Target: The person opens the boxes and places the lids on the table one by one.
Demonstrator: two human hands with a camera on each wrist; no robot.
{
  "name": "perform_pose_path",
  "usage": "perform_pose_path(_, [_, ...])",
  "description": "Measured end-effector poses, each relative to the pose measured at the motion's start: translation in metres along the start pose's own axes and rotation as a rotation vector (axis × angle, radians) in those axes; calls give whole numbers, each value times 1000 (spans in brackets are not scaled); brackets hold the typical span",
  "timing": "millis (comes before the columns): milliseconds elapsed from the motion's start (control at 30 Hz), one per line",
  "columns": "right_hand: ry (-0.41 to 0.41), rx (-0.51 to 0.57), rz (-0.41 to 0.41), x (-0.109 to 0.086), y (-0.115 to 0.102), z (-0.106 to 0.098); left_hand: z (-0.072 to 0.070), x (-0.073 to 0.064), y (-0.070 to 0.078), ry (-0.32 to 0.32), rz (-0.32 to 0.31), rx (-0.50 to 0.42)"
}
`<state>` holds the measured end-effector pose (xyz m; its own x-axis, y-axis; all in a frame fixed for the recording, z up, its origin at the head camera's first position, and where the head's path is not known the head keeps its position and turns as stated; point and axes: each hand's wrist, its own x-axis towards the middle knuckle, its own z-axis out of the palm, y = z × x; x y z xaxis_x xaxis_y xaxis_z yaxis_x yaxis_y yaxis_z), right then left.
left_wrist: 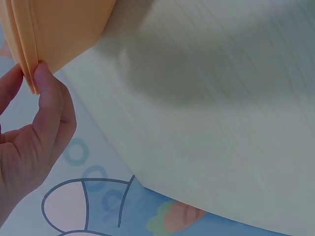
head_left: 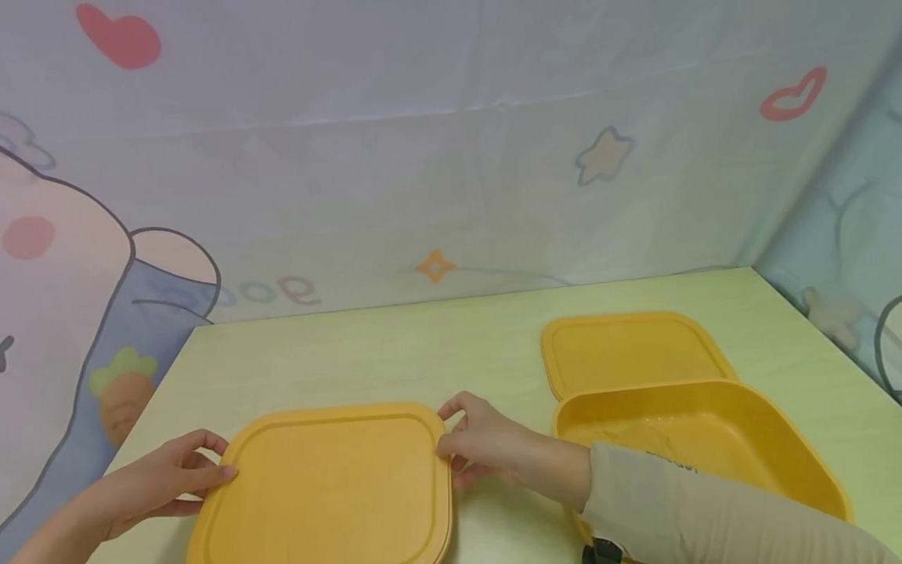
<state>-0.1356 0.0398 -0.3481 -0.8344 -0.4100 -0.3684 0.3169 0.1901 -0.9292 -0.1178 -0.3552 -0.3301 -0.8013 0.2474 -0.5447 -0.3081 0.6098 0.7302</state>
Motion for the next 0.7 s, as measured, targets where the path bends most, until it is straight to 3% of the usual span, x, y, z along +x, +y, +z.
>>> perform_pose_path(700, [-3,27,10,-1,-2,-1,0,-3,0,-7,25,-2])
